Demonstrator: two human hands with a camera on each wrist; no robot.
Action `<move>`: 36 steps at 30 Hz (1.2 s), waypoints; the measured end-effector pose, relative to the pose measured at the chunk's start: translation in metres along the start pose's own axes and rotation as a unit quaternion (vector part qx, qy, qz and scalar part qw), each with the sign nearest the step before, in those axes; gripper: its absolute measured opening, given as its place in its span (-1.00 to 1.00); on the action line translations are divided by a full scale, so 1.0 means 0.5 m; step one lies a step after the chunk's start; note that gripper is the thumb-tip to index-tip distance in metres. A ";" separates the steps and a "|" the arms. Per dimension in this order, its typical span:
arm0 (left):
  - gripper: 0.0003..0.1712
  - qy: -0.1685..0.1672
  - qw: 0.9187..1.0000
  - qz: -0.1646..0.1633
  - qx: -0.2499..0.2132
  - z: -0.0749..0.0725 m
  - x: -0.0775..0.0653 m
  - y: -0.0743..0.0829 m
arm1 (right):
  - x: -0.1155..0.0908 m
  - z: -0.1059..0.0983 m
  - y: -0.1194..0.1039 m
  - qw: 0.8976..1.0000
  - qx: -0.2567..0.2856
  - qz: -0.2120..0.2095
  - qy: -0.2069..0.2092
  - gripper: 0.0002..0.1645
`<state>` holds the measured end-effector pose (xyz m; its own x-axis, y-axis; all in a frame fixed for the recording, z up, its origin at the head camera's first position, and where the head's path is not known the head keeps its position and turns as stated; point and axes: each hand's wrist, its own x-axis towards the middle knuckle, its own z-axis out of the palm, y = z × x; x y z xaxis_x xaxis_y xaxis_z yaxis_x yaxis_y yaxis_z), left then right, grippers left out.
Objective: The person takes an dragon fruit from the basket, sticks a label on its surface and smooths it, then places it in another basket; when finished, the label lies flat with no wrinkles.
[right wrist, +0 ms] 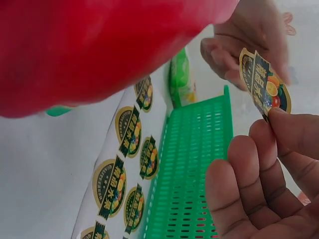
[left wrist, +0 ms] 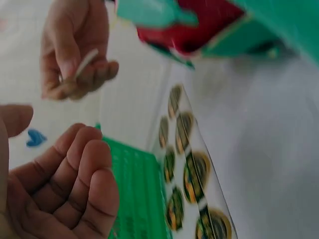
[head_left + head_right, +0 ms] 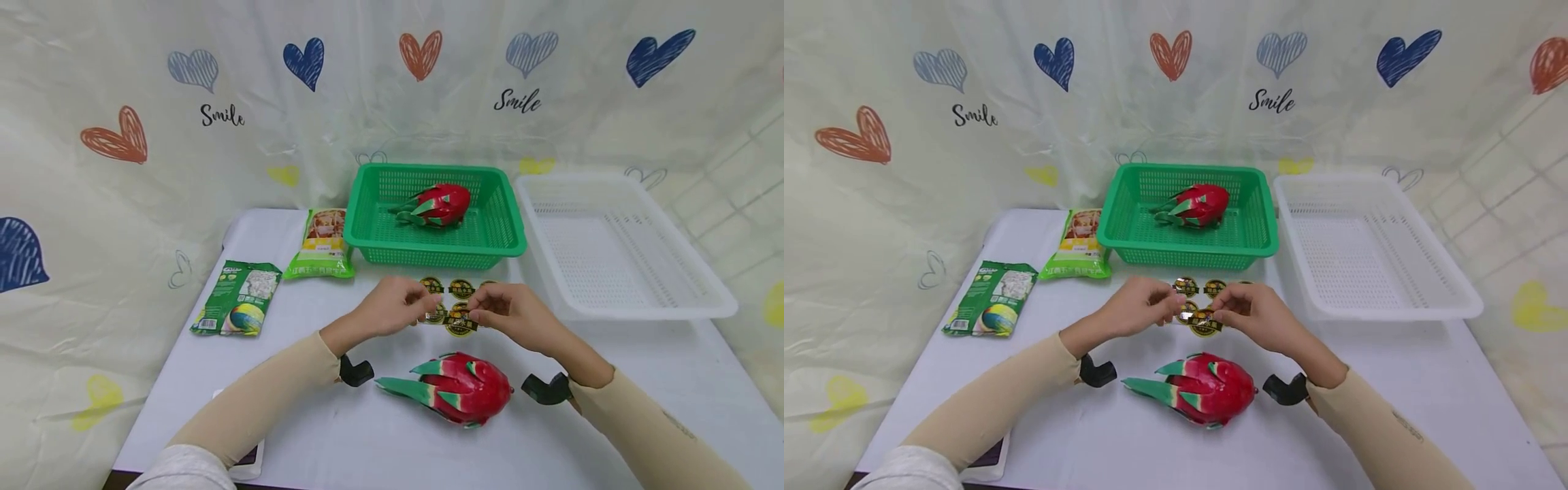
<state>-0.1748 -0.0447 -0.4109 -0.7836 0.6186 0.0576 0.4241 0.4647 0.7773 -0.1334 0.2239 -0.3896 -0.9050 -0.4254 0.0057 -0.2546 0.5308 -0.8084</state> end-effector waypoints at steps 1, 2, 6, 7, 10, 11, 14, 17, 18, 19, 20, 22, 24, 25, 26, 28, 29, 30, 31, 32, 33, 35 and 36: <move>-0.56 -0.013 1.000 0.015 0.001 0.006 -0.003 0.011 | -0.005 0.000 0.000 1.000 0.003 -0.002 -0.001 -0.94; -0.60 -0.024 0.999 0.031 0.007 0.011 -0.006 0.021 | -0.010 0.000 -0.001 1.000 0.004 -0.003 -0.002 -0.95; -0.74 -0.051 0.996 0.074 0.017 0.030 -0.016 0.051 | -0.028 0.003 -0.002 1.000 0.014 -0.007 -0.003 -0.95; -0.76 -0.055 0.995 0.079 0.014 0.034 -0.018 0.056 | -0.033 0.004 -0.002 1.000 0.014 -0.008 -0.001 -0.95; -0.77 -0.059 0.995 0.080 -0.001 0.042 -0.025 0.067 | -0.048 0.010 0.000 1.000 0.021 -0.012 0.014 -0.90; -0.77 -0.057 0.995 0.078 -0.005 0.044 -0.028 0.071 | -0.055 0.013 0.001 0.999 0.020 -0.015 0.021 -0.88; -0.76 -0.051 0.995 0.080 -0.021 0.051 -0.034 0.079 | -0.074 0.025 0.002 0.999 0.013 -0.018 0.047 -0.80; -0.74 -0.052 0.994 0.083 -0.041 0.060 -0.040 0.086 | -0.092 0.036 -0.001 0.997 0.003 -0.007 0.075 -0.77; -0.74 -0.053 0.994 0.085 -0.044 0.063 -0.042 0.089 | -0.098 0.039 -0.002 0.997 -0.003 -0.002 0.083 -0.81; -0.74 -0.056 0.994 0.086 -0.047 0.067 -0.044 0.090 | -0.103 0.040 -0.002 0.996 -0.007 0.004 0.089 -0.86; -0.74 -0.056 0.994 0.085 -0.049 0.071 -0.046 0.092 | -0.108 0.042 -0.003 0.996 -0.010 0.009 0.093 -0.92; -0.74 -0.055 0.994 0.082 -0.048 0.077 -0.051 0.096 | -0.116 0.044 0.000 0.995 -0.018 0.021 0.095 -0.94; -0.74 -0.054 0.995 0.077 -0.040 0.084 -0.054 0.100 | -0.126 0.048 0.004 0.995 -0.030 0.029 0.095 -0.83; -0.74 -0.056 0.995 0.073 -0.035 0.087 -0.056 0.102 | -0.130 0.050 0.007 0.995 -0.031 0.030 0.094 -0.81; -0.73 -0.060 0.995 0.069 -0.034 0.089 -0.058 0.105 | -0.135 0.054 0.010 0.995 -0.030 0.028 0.095 -0.78; -0.72 -0.071 0.995 0.060 -0.031 0.093 -0.061 0.111 | -0.146 0.063 0.017 0.994 -0.024 0.017 0.101 -0.75; -0.71 -0.077 0.995 0.056 -0.027 0.094 -0.063 0.115 | -0.152 0.068 0.020 0.994 -0.018 0.008 0.106 -0.74; -0.69 -0.083 0.995 0.052 -0.024 0.095 -0.065 0.119 | -0.157 0.073 0.024 0.994 -0.011 -0.003 0.109 -0.72; -0.66 -0.089 0.995 0.050 -0.018 0.096 -0.066 0.123 | -0.161 0.078 0.028 0.994 -0.004 -0.015 0.111 -0.70; -0.62 -0.094 0.994 0.047 -0.013 0.097 -0.068 0.126 | -0.166 0.083 0.031 0.993 0.003 -0.027 0.112 -0.69; -0.59 -0.096 0.994 0.045 -0.002 0.098 -0.069 0.129 | -0.170 0.087 0.035 0.993 0.008 -0.037 0.112 -0.67; -0.52 -0.097 0.994 0.042 0.024 0.102 -0.070 0.133 | -0.177 0.095 0.041 0.992 0.014 -0.056 0.114 -0.66; -0.50 -0.098 0.994 0.038 0.036 0.103 -0.071 0.135 | -0.180 0.099 0.044 0.991 0.015 -0.062 0.115 -0.65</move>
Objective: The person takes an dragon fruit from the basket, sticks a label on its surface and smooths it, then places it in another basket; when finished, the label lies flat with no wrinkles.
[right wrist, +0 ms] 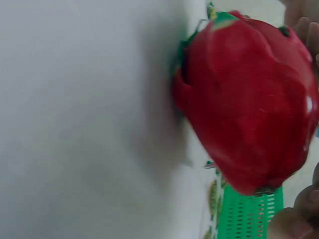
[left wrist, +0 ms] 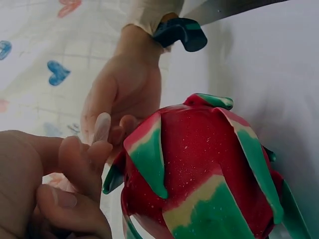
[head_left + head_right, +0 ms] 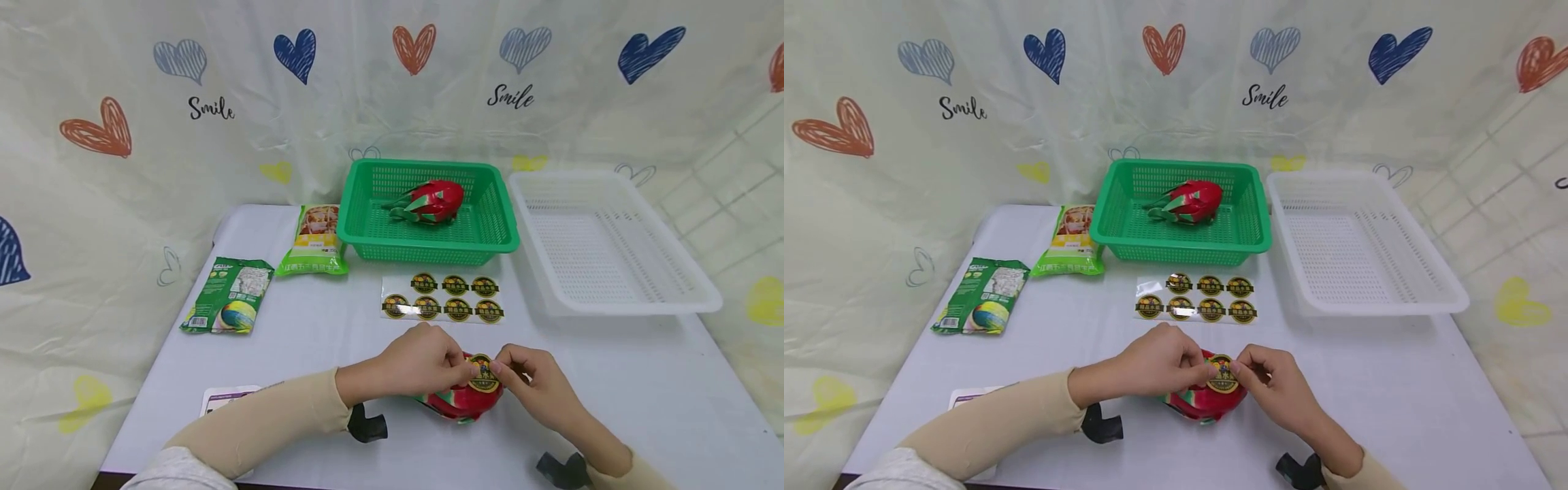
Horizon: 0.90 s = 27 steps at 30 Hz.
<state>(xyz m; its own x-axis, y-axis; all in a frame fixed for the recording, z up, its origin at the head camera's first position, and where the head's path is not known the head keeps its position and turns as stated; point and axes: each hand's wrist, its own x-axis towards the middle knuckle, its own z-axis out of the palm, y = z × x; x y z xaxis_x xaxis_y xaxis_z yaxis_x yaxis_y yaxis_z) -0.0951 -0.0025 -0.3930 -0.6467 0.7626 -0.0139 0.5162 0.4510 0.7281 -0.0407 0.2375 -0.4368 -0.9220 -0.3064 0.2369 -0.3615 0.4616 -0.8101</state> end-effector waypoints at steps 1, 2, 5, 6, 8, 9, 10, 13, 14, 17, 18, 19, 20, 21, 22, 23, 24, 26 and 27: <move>-0.47 -0.001 1.000 -0.004 0.011 0.001 0.000 0.001 | -0.003 0.002 0.002 1.000 0.001 -0.006 0.000 -0.65; -0.45 -0.004 1.000 -0.009 0.021 0.003 0.001 0.002 | -0.006 0.005 0.004 1.000 -0.002 -0.010 0.001 -0.64; -0.41 -0.015 0.999 -0.020 0.044 0.008 0.001 0.002 | -0.014 0.011 0.009 1.000 -0.014 -0.025 0.005 -0.64; -0.39 -0.020 0.998 -0.021 0.049 0.010 0.001 0.001 | -0.016 0.013 0.010 0.999 -0.020 -0.033 0.006 -0.64; -0.35 -0.027 0.998 -0.020 0.061 0.012 0.001 -0.001 | -0.020 0.016 0.014 0.998 -0.037 -0.051 0.011 -0.62; -0.33 -0.029 0.997 -0.019 0.067 0.013 0.001 -0.001 | -0.021 0.017 0.014 0.997 -0.049 -0.060 0.013 -0.60; -0.31 -0.029 0.997 -0.017 0.073 0.013 0.001 -0.002 | -0.023 0.017 0.015 0.996 -0.061 -0.067 0.016 -0.57; -0.27 -0.026 0.995 -0.018 0.095 0.014 0.000 -0.001 | -0.025 0.018 0.016 0.990 -0.107 -0.087 0.024 -0.50; -0.27 -0.025 0.994 -0.019 0.105 0.014 -0.001 0.000 | -0.025 0.018 0.016 0.988 -0.121 -0.092 0.025 -0.49; -0.27 -0.018 0.990 -0.025 0.134 0.018 -0.004 0.004 | -0.027 0.017 0.018 0.984 -0.145 -0.105 0.025 -0.48; -0.26 -0.015 0.989 -0.026 0.148 0.019 -0.005 0.006 | -0.028 0.016 0.019 0.983 -0.148 -0.110 0.023 -0.48; -0.25 -0.013 0.986 -0.027 0.161 0.021 -0.006 0.007 | -0.028 0.015 0.020 0.982 -0.150 -0.115 0.021 -0.49; -0.24 -0.009 0.984 -0.028 0.175 0.023 -0.006 0.008 | -0.029 0.014 0.022 0.982 -0.150 -0.115 0.017 -0.49; -0.23 -0.006 0.982 -0.028 0.186 0.024 -0.007 0.009 | -0.029 0.013 0.024 0.981 -0.151 -0.118 0.014 -0.49; -0.22 -0.002 0.980 -0.029 0.197 0.025 -0.008 0.010 | -0.028 0.012 0.026 0.981 -0.150 -0.121 0.011 -0.49; -0.21 0.002 0.978 -0.028 0.208 0.026 -0.008 0.010 | -0.028 0.010 0.028 0.982 -0.147 -0.121 0.006 -0.49; -0.20 0.005 0.976 -0.028 0.216 0.027 -0.008 0.011 | -0.027 0.009 0.030 0.983 -0.141 -0.121 0.002 -0.50; -0.21 0.011 0.973 -0.028 0.227 0.027 -0.008 0.011 | -0.024 0.007 0.034 0.985 -0.124 -0.117 -0.008 -0.51; -0.22 0.015 0.972 -0.026 0.233 0.028 -0.008 0.011 | -0.023 0.007 0.035 0.987 -0.114 -0.112 -0.014 -0.51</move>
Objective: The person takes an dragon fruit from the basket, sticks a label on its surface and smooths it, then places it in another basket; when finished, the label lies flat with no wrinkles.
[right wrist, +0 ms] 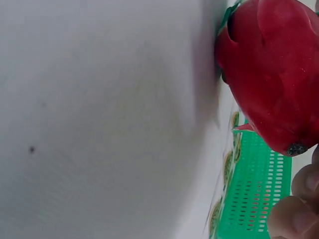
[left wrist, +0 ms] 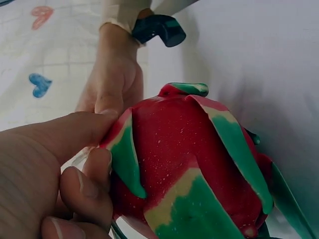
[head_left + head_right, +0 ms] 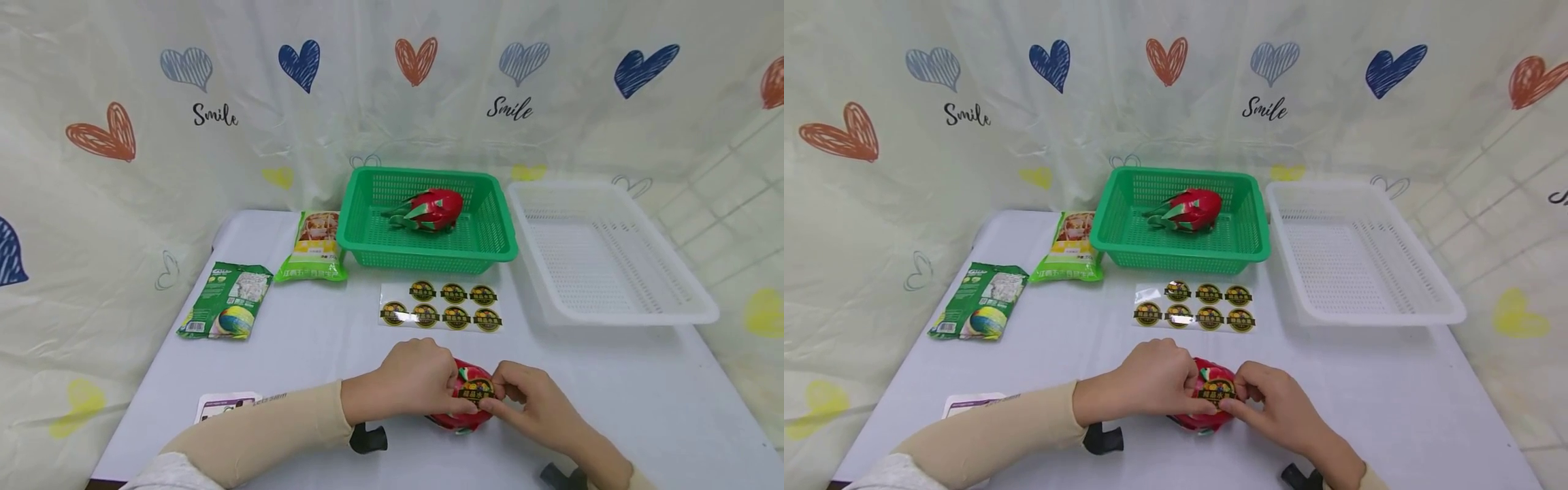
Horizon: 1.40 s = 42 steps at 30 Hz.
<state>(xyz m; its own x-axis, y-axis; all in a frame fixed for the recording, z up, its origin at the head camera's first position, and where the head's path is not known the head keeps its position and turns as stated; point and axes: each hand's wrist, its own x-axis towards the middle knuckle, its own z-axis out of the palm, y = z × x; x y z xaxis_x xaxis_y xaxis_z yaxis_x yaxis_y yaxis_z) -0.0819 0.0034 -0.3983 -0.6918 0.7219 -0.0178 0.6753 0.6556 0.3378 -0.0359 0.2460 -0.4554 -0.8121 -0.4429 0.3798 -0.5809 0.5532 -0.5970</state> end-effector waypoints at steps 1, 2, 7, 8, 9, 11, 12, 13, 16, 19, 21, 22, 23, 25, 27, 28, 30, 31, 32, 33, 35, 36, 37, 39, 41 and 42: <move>-0.23 0.004 1.000 0.001 0.006 0.001 0.000 0.001 | 0.001 0.001 0.000 1.000 0.011 0.004 -0.003 -0.52; -0.23 0.007 1.000 0.004 0.012 0.001 0.000 0.002 | 0.002 0.001 0.000 1.000 0.022 0.011 -0.007 -0.53; -0.23 0.017 1.000 0.016 -0.002 0.005 -0.001 0.002 | 0.015 0.004 -0.013 0.997 0.047 0.060 -0.011 -0.54; -0.22 0.015 1.000 0.015 -0.012 0.006 -0.001 0.000 | 0.018 0.004 -0.016 0.996 0.048 0.070 -0.011 -0.53; -0.22 0.011 1.000 0.014 -0.026 0.006 0.000 -0.002 | 0.021 0.005 -0.019 0.996 0.047 0.075 -0.009 -0.52; -0.23 0.002 0.999 0.010 -0.043 0.007 0.001 -0.004 | 0.026 0.006 -0.024 0.996 0.044 0.081 -0.008 -0.50; -0.23 -0.001 0.999 0.008 -0.047 0.007 0.002 -0.005 | 0.028 0.006 -0.025 0.996 0.042 0.082 -0.008 -0.50; -0.23 -0.004 0.999 0.006 -0.049 0.007 0.004 -0.006 | 0.030 0.007 -0.025 0.996 0.041 0.084 -0.007 -0.49; -0.25 -0.008 0.999 0.005 -0.048 0.007 0.008 -0.007 | 0.033 0.008 -0.026 0.995 0.042 0.090 -0.009 -0.47; -0.25 -0.005 0.999 0.003 -0.044 0.006 0.011 -0.008 | 0.033 0.008 -0.025 0.995 0.043 0.093 -0.008 -0.47; -0.25 -0.004 0.999 0.003 -0.041 0.004 0.011 -0.008 | 0.032 0.008 -0.023 0.995 0.044 0.092 -0.008 -0.47; -0.24 -0.003 0.999 0.002 -0.040 0.001 0.011 -0.009 | 0.031 0.008 -0.022 0.995 0.045 0.093 -0.008 -0.47; -0.23 -0.001 0.999 0.004 -0.039 0.000 0.011 -0.010 | 0.030 0.009 -0.021 0.995 0.047 0.092 -0.007 -0.47; -0.23 0.001 0.999 0.011 -0.044 -0.005 0.010 -0.016 | 0.027 0.009 -0.019 0.995 0.051 0.089 -0.006 -0.48; -0.26 -0.001 0.999 0.020 -0.050 -0.009 0.010 -0.024 | 0.025 0.010 -0.018 0.994 0.054 0.090 -0.005 -0.49; -0.28 -0.005 0.998 0.023 -0.059 -0.011 0.010 -0.028 | 0.024 0.009 -0.018 0.994 0.056 0.090 -0.005 -0.50; -0.35 -0.017 0.996 0.032 -0.082 -0.011 0.010 -0.037 | 0.021 0.007 -0.018 0.994 0.058 0.088 -0.008 -0.53; -0.38 -0.023 0.995 0.035 -0.094 -0.011 0.011 -0.041 | 0.020 0.006 -0.018 0.994 0.060 0.089 -0.012 -0.54; -0.39 -0.028 0.993 0.038 -0.106 -0.010 0.011 -0.045 | 0.017 0.005 -0.017 0.994 0.061 0.089 -0.014 -0.56; -0.40 -0.031 0.992 0.043 -0.117 -0.009 0.012 -0.048 | 0.015 0.004 -0.016 0.994 0.064 0.086 -0.017 -0.57; -0.43 -0.038 0.988 0.051 -0.141 -0.008 0.013 -0.054 | 0.010 0.002 -0.012 0.994 0.070 0.078 -0.022 -0.60; -0.44 -0.040 0.986 0.055 -0.150 -0.008 0.014 -0.057 | 0.007 0.002 -0.010 0.994 0.074 0.074 -0.024 -0.61; -0.45 -0.041 0.985 0.059 -0.157 -0.009 0.015 -0.060 | 0.005 0.002 -0.008 0.994 0.075 0.071 -0.024 -0.62; -0.47 -0.049 0.983 0.064 -0.168 -0.010 0.016 -0.064 | 0.002 0.002 -0.003 0.994 0.081 0.066 -0.027 -0.62; -0.49 -0.058 0.981 0.066 -0.174 -0.011 0.018 -0.068 | -0.002 0.002 0.001 0.994 0.084 0.061 -0.031 -0.62; -0.50 -0.063 0.980 0.067 -0.177 -0.012 0.019 -0.069 | -0.004 0.001 0.003 0.994 0.088 0.060 -0.034 -0.61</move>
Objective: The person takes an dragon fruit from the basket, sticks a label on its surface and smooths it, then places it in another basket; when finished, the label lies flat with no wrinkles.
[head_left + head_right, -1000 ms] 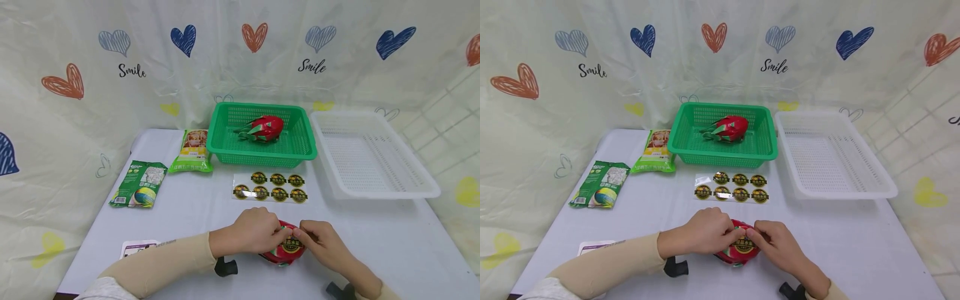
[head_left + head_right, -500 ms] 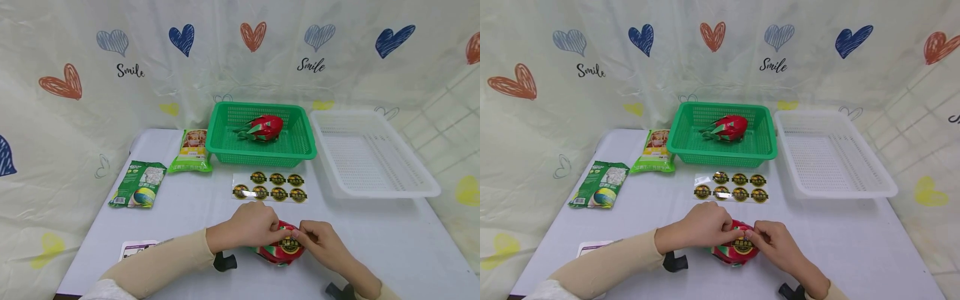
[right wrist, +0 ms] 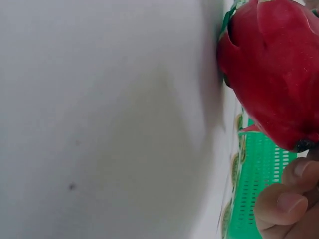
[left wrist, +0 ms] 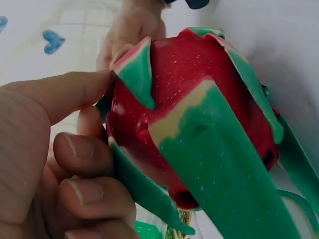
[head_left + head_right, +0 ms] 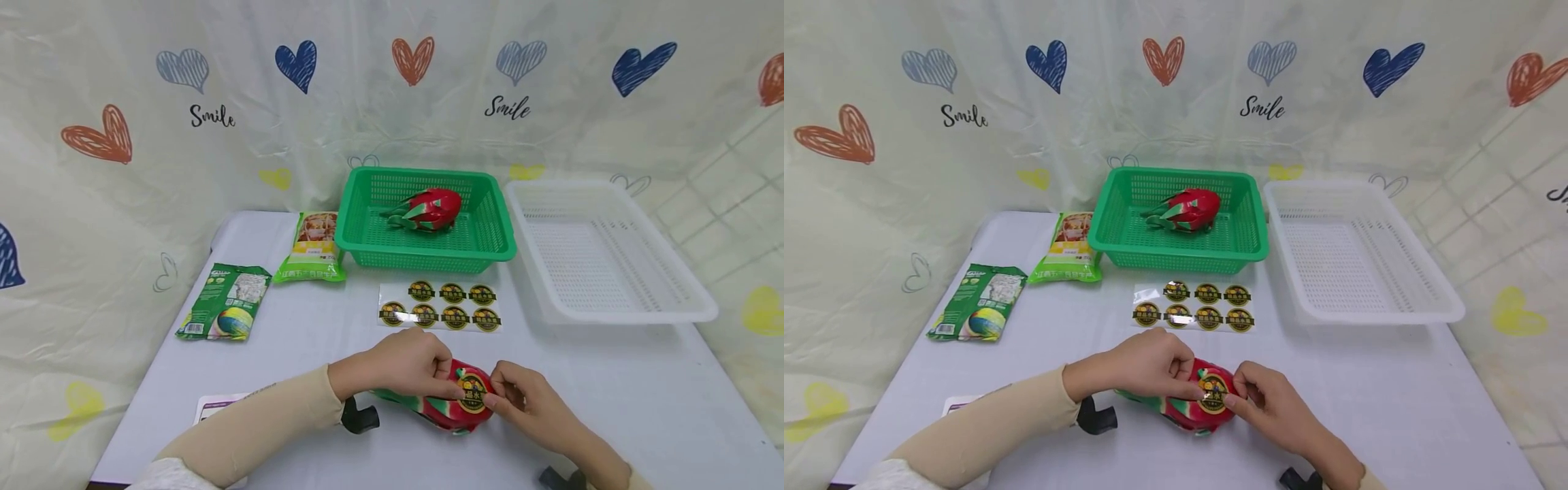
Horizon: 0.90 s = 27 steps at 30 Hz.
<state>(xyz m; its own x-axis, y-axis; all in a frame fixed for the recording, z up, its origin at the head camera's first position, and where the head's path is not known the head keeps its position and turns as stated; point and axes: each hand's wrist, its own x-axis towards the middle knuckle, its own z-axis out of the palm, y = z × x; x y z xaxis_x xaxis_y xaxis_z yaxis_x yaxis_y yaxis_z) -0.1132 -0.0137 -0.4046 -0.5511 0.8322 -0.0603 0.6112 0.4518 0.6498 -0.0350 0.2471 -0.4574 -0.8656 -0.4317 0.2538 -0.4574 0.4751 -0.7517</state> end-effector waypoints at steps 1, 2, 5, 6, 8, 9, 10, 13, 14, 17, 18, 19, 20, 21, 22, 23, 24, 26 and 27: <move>-0.51 -0.005 1.000 -0.001 -0.004 -0.001 0.000 -0.001 | -0.002 0.000 0.002 1.000 0.004 -0.003 -0.002 -0.61; -0.52 -0.009 1.000 -0.003 -0.009 -0.003 0.001 -0.001 | -0.003 -0.001 0.003 1.000 0.009 -0.008 -0.006 -0.61; -0.55 -0.013 1.000 -0.009 -0.018 -0.005 0.001 -0.003 | -0.007 -0.002 0.007 1.000 0.024 -0.014 -0.012 -0.63; -0.56 -0.015 1.000 -0.012 -0.024 -0.005 0.002 -0.004 | -0.007 -0.003 0.008 0.999 0.030 -0.013 -0.014 -0.64; -0.57 -0.013 0.999 -0.014 -0.029 -0.006 0.002 -0.006 | -0.008 -0.004 0.009 0.999 0.038 -0.008 -0.020 -0.65; -0.57 -0.012 0.999 -0.015 -0.032 -0.006 0.002 -0.006 | -0.008 -0.004 0.009 0.999 0.041 -0.005 -0.022 -0.66; -0.57 -0.012 0.999 -0.015 -0.035 -0.006 0.002 -0.006 | -0.009 -0.005 0.009 0.999 0.042 -0.002 -0.024 -0.66; -0.57 -0.010 0.999 -0.017 -0.041 -0.005 0.003 -0.007 | -0.009 -0.006 0.008 0.999 0.043 0.002 -0.029 -0.67; -0.57 -0.009 0.999 -0.018 -0.041 -0.004 0.003 -0.006 | -0.009 -0.006 0.007 0.999 0.042 0.000 -0.028 -0.67; -0.57 -0.008 0.999 -0.018 -0.039 -0.003 0.005 -0.006 | -0.009 -0.006 0.004 0.999 0.037 -0.006 -0.024 -0.67; -0.57 -0.008 0.999 -0.018 -0.038 -0.003 0.005 -0.006 | -0.010 -0.006 0.003 0.999 0.033 -0.007 -0.020 -0.66; -0.58 -0.009 0.999 -0.018 -0.036 -0.003 0.006 -0.007 | -0.010 -0.005 0.001 1.000 0.024 -0.008 -0.013 -0.65; -0.58 -0.009 0.999 -0.017 -0.036 -0.003 0.006 -0.007 | -0.010 -0.003 -0.002 1.000 0.013 -0.009 -0.003 -0.65; -0.59 -0.010 0.999 -0.016 -0.037 -0.003 0.007 -0.008 | -0.010 -0.001 -0.005 1.000 0.000 -0.008 0.008 -0.64; -0.60 -0.011 0.999 -0.014 -0.038 -0.003 0.007 -0.008 | -0.010 0.002 -0.009 1.000 -0.016 -0.006 0.020 -0.62; -0.61 -0.011 0.999 -0.012 -0.041 -0.003 0.007 -0.009 | -0.009 0.004 -0.014 0.999 -0.034 -0.003 0.030 -0.60; -0.62 -0.012 0.999 -0.010 -0.045 -0.003 0.007 -0.011 | -0.008 0.008 -0.019 0.998 -0.054 0.002 0.040 -0.55; -0.65 -0.013 0.998 -0.006 -0.058 -0.004 0.007 -0.015 | -0.004 0.015 -0.031 0.995 -0.087 0.014 0.051 -0.38; -0.66 -0.013 0.998 -0.005 -0.064 -0.004 0.006 -0.016 | -0.002 0.018 -0.037 0.994 -0.098 0.020 0.051 -0.31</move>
<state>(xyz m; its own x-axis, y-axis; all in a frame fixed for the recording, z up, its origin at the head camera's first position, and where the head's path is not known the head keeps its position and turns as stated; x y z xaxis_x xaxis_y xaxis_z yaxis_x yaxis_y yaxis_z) -0.1209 -0.0156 -0.4085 -0.5407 0.8369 -0.0850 0.5274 0.4160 0.7408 -0.0237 0.2316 -0.4493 -0.8950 -0.3354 0.2940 -0.4453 0.6351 -0.6312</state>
